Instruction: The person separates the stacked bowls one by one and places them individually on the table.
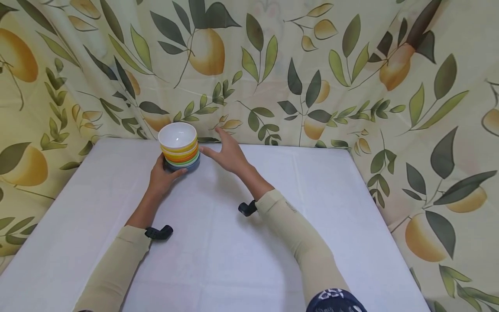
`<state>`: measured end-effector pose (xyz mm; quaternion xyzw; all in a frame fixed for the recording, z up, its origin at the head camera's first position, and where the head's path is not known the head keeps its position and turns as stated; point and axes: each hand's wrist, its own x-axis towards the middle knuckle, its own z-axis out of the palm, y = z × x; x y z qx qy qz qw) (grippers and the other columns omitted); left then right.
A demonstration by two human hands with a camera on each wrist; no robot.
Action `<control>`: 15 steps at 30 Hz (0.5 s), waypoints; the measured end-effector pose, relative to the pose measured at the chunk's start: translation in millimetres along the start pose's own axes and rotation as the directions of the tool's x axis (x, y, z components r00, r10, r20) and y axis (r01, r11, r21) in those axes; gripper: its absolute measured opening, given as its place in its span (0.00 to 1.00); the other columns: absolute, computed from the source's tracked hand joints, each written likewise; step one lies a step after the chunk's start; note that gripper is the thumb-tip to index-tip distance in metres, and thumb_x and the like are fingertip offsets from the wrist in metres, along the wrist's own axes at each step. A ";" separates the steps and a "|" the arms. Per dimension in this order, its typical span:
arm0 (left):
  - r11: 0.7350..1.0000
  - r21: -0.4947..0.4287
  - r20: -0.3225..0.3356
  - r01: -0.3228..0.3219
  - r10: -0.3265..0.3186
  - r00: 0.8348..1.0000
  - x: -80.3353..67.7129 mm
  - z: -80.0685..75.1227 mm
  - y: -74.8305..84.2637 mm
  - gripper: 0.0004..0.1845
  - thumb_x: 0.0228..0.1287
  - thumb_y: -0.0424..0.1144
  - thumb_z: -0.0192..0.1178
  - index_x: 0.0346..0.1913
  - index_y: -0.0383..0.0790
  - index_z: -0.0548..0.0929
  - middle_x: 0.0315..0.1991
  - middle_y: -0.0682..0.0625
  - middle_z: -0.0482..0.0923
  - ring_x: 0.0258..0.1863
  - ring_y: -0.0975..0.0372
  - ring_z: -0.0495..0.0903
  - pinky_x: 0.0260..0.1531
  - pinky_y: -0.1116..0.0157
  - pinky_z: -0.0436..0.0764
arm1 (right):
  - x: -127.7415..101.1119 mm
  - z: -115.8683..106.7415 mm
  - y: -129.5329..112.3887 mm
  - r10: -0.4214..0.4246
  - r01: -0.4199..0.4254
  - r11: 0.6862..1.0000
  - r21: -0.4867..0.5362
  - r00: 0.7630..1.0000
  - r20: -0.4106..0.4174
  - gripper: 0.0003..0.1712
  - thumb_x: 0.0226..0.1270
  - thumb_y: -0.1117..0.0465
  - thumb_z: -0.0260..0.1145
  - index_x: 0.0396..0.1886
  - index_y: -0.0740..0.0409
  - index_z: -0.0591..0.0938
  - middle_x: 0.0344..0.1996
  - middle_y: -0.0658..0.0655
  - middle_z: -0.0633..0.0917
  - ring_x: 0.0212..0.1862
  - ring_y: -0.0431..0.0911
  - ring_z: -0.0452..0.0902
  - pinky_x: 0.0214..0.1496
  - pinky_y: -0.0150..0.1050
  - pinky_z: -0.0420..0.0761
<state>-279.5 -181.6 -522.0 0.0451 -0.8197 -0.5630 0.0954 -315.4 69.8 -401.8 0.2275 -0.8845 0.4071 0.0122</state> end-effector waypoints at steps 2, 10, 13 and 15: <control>1.000 0.000 -0.005 -0.001 0.001 1.000 1.2 0.0 0.0 0.59 0.60 0.45 0.79 0.85 0.42 0.50 0.82 0.41 0.56 0.82 0.49 0.52 0.80 0.48 0.51 | 4.0 1.7 -1.4 -0.004 0.004 1.000 0.016 1.000 0.002 0.54 0.71 0.39 0.69 0.84 0.62 0.58 0.81 0.59 0.63 0.82 0.53 0.54 0.81 0.54 0.60; 1.000 0.009 0.008 0.018 -0.018 1.000 1.5 0.4 0.2 0.60 0.60 0.48 0.79 0.86 0.44 0.49 0.83 0.42 0.55 0.82 0.49 0.52 0.80 0.47 0.51 | 17.6 10.2 -4.3 -0.001 0.001 0.999 0.036 1.000 0.000 0.54 0.70 0.39 0.70 0.84 0.61 0.58 0.81 0.59 0.63 0.81 0.51 0.55 0.81 0.52 0.61; 1.000 0.014 0.002 0.028 -0.028 1.000 -0.9 -0.3 1.6 0.60 0.60 0.47 0.79 0.86 0.44 0.49 0.83 0.42 0.55 0.82 0.48 0.52 0.80 0.47 0.52 | 23.4 15.3 -6.1 0.008 -0.009 0.999 0.052 1.000 0.004 0.55 0.69 0.39 0.71 0.84 0.60 0.59 0.81 0.59 0.64 0.81 0.52 0.56 0.80 0.52 0.61; 0.999 0.013 0.000 0.029 -0.029 1.000 -2.1 -0.9 2.4 0.59 0.61 0.47 0.79 0.86 0.43 0.49 0.83 0.41 0.55 0.82 0.48 0.52 0.80 0.47 0.52 | 27.6 19.0 -8.6 0.023 -0.023 0.998 0.062 1.000 0.010 0.55 0.68 0.38 0.72 0.84 0.59 0.59 0.80 0.59 0.65 0.81 0.52 0.57 0.80 0.52 0.62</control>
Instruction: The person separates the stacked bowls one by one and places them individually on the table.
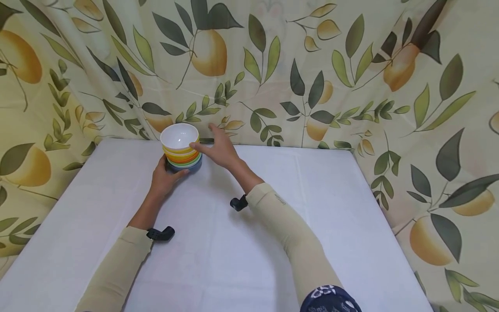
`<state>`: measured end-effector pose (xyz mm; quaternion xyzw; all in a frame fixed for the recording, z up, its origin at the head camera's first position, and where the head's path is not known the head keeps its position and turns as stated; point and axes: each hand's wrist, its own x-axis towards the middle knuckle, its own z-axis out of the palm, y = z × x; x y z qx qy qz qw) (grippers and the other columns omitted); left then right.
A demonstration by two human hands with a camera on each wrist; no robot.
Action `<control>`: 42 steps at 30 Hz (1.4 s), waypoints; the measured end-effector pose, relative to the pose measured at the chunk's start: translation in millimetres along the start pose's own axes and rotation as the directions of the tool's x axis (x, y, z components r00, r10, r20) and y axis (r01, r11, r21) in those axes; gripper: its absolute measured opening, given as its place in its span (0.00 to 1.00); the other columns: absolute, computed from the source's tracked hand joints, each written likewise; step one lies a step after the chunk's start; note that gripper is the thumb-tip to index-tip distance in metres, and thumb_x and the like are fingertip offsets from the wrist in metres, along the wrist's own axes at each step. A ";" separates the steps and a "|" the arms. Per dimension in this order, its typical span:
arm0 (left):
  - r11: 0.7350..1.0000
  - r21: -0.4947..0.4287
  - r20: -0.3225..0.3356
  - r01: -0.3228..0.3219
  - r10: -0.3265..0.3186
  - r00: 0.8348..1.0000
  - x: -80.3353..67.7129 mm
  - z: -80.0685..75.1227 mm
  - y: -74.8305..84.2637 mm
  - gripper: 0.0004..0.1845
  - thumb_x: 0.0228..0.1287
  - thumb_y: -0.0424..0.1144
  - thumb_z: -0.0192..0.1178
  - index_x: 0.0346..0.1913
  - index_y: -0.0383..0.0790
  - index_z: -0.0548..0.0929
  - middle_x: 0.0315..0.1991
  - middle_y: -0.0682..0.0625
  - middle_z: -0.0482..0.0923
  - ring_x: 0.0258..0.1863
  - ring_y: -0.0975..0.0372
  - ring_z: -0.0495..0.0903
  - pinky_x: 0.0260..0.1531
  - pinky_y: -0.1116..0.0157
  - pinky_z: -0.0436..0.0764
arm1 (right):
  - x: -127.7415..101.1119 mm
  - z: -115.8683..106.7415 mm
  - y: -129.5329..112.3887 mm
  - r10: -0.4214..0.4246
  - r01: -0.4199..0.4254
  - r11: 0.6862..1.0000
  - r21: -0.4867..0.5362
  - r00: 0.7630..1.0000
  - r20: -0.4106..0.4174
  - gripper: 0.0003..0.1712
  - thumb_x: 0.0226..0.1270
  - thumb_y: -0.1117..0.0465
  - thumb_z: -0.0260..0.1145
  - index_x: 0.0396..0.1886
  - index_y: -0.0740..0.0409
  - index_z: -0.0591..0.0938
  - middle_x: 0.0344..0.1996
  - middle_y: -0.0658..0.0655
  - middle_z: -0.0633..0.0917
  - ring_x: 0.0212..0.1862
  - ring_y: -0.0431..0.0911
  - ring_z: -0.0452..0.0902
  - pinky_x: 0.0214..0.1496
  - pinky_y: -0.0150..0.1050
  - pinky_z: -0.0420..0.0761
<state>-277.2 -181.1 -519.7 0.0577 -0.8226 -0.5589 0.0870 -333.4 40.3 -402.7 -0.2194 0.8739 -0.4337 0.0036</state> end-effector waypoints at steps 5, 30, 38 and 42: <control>1.000 0.000 0.008 0.005 -0.005 1.000 -2.1 -1.2 1.3 0.59 0.62 0.46 0.78 0.86 0.43 0.49 0.83 0.41 0.54 0.82 0.48 0.51 0.80 0.47 0.52 | 10.4 11.2 -6.4 0.046 -0.046 0.999 -0.002 0.999 0.024 0.58 0.65 0.36 0.74 0.84 0.56 0.59 0.80 0.58 0.66 0.80 0.52 0.59 0.78 0.54 0.65; 0.999 0.041 0.019 0.016 -0.017 1.000 -0.4 -2.3 1.2 0.58 0.65 0.48 0.75 0.86 0.42 0.47 0.84 0.41 0.51 0.83 0.49 0.48 0.81 0.49 0.49 | 32.1 40.4 -11.3 -0.060 0.060 0.998 0.014 0.998 0.035 0.51 0.56 0.42 0.84 0.74 0.54 0.71 0.61 0.53 0.82 0.60 0.47 0.80 0.59 0.43 0.83; 0.999 0.031 0.023 0.010 -0.010 1.000 -0.8 -4.0 2.2 0.57 0.65 0.47 0.75 0.86 0.41 0.47 0.84 0.40 0.50 0.83 0.48 0.47 0.81 0.49 0.48 | 29.9 39.7 -16.6 -0.031 0.031 1.000 0.003 0.999 0.021 0.54 0.55 0.42 0.84 0.75 0.56 0.69 0.63 0.56 0.81 0.61 0.49 0.80 0.60 0.45 0.83; 0.999 0.034 0.026 0.009 -0.009 1.000 0.1 -2.9 1.0 0.57 0.66 0.48 0.75 0.86 0.42 0.47 0.84 0.40 0.51 0.83 0.48 0.47 0.81 0.49 0.48 | 28.8 39.5 -17.4 -0.019 0.019 1.000 -0.011 1.000 0.006 0.54 0.55 0.42 0.84 0.75 0.57 0.69 0.64 0.57 0.81 0.61 0.50 0.80 0.60 0.45 0.84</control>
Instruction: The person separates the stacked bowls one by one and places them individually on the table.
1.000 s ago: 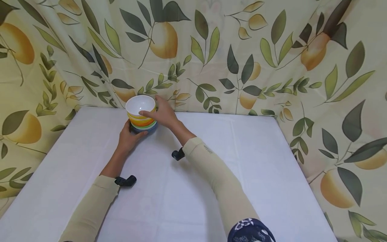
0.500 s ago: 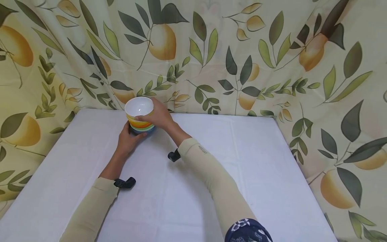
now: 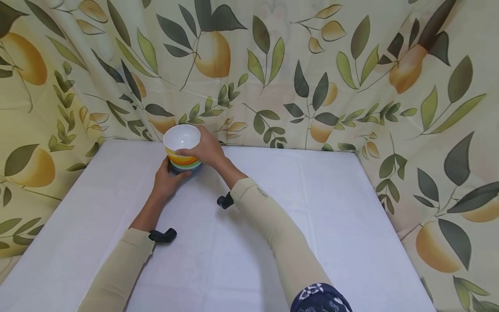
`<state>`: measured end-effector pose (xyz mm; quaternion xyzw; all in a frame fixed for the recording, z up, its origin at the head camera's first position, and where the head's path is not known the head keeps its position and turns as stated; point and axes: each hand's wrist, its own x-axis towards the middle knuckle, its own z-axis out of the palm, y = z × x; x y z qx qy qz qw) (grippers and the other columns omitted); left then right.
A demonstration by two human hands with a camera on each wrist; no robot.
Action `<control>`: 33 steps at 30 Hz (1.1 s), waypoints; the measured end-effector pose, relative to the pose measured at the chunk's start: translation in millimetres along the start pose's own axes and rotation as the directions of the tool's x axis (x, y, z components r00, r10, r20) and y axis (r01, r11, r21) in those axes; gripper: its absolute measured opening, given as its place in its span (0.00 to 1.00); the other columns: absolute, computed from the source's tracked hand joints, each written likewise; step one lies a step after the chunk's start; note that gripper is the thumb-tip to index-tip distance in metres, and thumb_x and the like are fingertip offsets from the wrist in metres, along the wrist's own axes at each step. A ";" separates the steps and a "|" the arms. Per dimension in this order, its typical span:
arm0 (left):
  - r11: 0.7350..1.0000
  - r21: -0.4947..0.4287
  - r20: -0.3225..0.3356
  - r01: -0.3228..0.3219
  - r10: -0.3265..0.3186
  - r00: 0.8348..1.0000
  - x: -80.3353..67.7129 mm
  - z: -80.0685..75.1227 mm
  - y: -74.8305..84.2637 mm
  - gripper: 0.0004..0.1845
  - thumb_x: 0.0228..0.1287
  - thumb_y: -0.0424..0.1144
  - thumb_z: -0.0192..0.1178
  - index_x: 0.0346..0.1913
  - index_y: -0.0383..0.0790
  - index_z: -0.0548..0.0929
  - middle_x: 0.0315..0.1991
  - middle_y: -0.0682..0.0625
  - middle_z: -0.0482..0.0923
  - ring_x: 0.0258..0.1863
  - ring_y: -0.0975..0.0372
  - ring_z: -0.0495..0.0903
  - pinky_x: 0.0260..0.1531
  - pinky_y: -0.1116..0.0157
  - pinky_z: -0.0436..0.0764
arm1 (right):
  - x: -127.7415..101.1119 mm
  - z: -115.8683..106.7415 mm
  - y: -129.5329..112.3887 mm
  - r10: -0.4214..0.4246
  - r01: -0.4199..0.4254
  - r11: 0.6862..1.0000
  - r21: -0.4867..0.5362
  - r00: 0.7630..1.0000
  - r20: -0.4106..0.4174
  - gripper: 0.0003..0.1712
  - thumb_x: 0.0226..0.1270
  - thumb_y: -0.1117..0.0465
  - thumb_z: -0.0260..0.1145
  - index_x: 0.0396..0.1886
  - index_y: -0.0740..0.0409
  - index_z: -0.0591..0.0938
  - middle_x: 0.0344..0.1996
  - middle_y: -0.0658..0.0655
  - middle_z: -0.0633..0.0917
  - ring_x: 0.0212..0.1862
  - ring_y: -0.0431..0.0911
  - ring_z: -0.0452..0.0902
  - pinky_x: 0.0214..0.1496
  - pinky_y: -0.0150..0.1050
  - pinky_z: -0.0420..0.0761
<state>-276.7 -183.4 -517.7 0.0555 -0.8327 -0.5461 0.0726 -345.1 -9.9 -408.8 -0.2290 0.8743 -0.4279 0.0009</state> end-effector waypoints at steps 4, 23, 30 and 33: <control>1.000 0.001 0.004 0.005 -0.005 1.000 -0.8 1.2 -1.5 0.57 0.65 0.48 0.75 0.86 0.42 0.47 0.84 0.40 0.51 0.83 0.48 0.48 0.81 0.48 0.49 | -1.2 1.6 1.4 -0.003 0.003 1.000 -0.006 1.000 -0.016 0.53 0.55 0.42 0.84 0.75 0.56 0.70 0.63 0.56 0.82 0.60 0.49 0.80 0.60 0.44 0.83; 1.000 0.020 0.002 -0.002 0.002 1.000 -1.5 1.4 -0.1 0.58 0.64 0.49 0.76 0.86 0.40 0.47 0.82 0.37 0.54 0.82 0.45 0.51 0.80 0.46 0.52 | 0.0 7.3 0.0 0.018 -0.018 1.000 0.007 0.997 -0.073 0.52 0.53 0.41 0.84 0.73 0.56 0.71 0.60 0.55 0.84 0.58 0.48 0.82 0.55 0.42 0.85; 1.000 0.026 0.003 0.000 0.000 1.000 -0.9 0.1 1.5 0.58 0.65 0.48 0.75 0.86 0.40 0.47 0.82 0.37 0.54 0.82 0.45 0.52 0.80 0.46 0.52 | 1.7 7.9 -1.1 -0.009 0.012 1.000 0.028 0.995 -0.099 0.51 0.54 0.42 0.84 0.72 0.57 0.72 0.59 0.56 0.85 0.57 0.48 0.83 0.54 0.43 0.86; 1.000 0.027 0.002 -0.002 0.002 1.000 -0.6 -0.8 1.7 0.57 0.65 0.48 0.75 0.86 0.40 0.47 0.82 0.37 0.55 0.81 0.45 0.52 0.80 0.46 0.53 | 1.9 8.5 -0.4 -0.022 0.025 0.999 0.031 0.994 -0.107 0.50 0.53 0.42 0.85 0.70 0.57 0.73 0.58 0.56 0.85 0.56 0.48 0.83 0.54 0.42 0.86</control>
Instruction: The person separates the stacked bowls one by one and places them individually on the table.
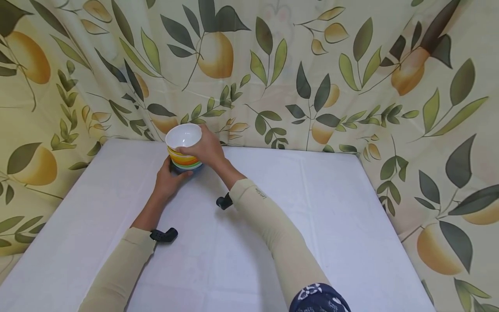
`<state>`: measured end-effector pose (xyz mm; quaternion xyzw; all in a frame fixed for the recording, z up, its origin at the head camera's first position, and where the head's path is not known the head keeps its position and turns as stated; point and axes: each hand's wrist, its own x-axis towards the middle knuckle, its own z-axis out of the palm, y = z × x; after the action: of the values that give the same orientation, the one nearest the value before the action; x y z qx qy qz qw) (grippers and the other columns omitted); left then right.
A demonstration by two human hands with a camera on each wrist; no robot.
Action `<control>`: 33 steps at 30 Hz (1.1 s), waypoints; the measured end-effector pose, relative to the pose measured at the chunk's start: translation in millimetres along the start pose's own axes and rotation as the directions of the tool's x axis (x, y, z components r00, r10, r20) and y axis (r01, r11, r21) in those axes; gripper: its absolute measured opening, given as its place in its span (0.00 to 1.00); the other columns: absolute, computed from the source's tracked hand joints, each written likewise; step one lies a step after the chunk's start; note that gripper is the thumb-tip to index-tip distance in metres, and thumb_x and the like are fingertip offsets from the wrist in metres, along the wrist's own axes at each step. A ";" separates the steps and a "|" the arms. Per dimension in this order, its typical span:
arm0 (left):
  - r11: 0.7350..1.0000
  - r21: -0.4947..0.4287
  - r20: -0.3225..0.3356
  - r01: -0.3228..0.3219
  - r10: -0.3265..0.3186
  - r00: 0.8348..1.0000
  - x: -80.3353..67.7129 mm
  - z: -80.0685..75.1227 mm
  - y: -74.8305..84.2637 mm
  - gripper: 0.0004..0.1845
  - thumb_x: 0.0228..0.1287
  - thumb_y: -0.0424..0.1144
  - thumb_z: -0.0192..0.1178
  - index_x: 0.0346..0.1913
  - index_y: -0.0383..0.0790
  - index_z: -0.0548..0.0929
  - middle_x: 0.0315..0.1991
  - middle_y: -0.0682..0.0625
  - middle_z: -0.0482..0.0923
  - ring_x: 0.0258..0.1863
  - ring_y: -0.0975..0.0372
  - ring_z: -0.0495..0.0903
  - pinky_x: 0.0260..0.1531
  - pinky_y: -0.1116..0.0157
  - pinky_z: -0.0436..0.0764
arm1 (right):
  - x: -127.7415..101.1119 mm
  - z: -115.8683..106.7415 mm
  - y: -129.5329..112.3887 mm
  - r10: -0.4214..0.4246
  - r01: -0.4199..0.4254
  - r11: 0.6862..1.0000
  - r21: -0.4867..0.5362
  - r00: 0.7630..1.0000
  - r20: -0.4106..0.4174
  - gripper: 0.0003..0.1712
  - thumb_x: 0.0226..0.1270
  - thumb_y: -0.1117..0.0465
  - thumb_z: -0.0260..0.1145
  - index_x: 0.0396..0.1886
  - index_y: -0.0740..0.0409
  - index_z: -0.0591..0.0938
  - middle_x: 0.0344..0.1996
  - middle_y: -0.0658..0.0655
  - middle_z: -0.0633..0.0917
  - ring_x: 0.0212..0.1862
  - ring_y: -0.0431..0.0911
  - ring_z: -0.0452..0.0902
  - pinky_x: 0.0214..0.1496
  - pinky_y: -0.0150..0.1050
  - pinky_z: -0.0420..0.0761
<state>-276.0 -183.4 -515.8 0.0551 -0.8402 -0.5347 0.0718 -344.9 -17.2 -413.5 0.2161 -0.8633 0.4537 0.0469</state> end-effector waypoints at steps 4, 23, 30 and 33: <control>1.000 0.002 0.001 0.001 -0.001 1.000 -0.3 0.2 1.9 0.58 0.65 0.49 0.75 0.86 0.40 0.47 0.82 0.37 0.54 0.82 0.46 0.52 0.80 0.47 0.52 | -0.7 -0.3 0.8 -0.010 0.010 1.000 0.008 1.000 -0.007 0.50 0.52 0.42 0.85 0.70 0.56 0.73 0.59 0.55 0.85 0.57 0.47 0.83 0.54 0.42 0.86; 1.000 0.011 -0.009 -0.020 0.020 1.000 3.8 -1.0 1.0 0.58 0.65 0.51 0.75 0.85 0.40 0.48 0.82 0.38 0.55 0.82 0.46 0.51 0.80 0.46 0.52 | -4.3 -10.7 -8.6 -0.077 0.093 0.987 0.133 0.990 -0.121 0.51 0.53 0.46 0.85 0.73 0.55 0.72 0.61 0.53 0.82 0.60 0.46 0.79 0.59 0.42 0.82; 1.000 -0.007 -0.007 -0.025 0.025 1.000 1.4 0.2 -0.5 0.57 0.63 0.49 0.77 0.85 0.43 0.49 0.81 0.40 0.58 0.81 0.47 0.55 0.80 0.47 0.52 | -11.2 -17.2 -13.1 -0.062 0.090 0.983 0.163 0.984 -0.167 0.49 0.53 0.47 0.86 0.71 0.56 0.73 0.60 0.55 0.84 0.60 0.47 0.79 0.60 0.42 0.83; 1.000 -0.008 -0.011 -0.022 0.021 1.000 0.2 1.3 0.0 0.57 0.63 0.47 0.77 0.85 0.44 0.50 0.81 0.41 0.59 0.80 0.47 0.56 0.80 0.48 0.53 | -14.1 -20.7 -13.1 -0.043 0.075 0.983 0.168 0.981 -0.187 0.49 0.54 0.48 0.86 0.72 0.58 0.72 0.61 0.55 0.83 0.61 0.48 0.79 0.62 0.42 0.82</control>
<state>-276.4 -182.2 -516.4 0.0488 -0.8382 -0.5369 0.0825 -329.1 -2.4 -395.3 0.2025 -0.8054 0.5439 0.1202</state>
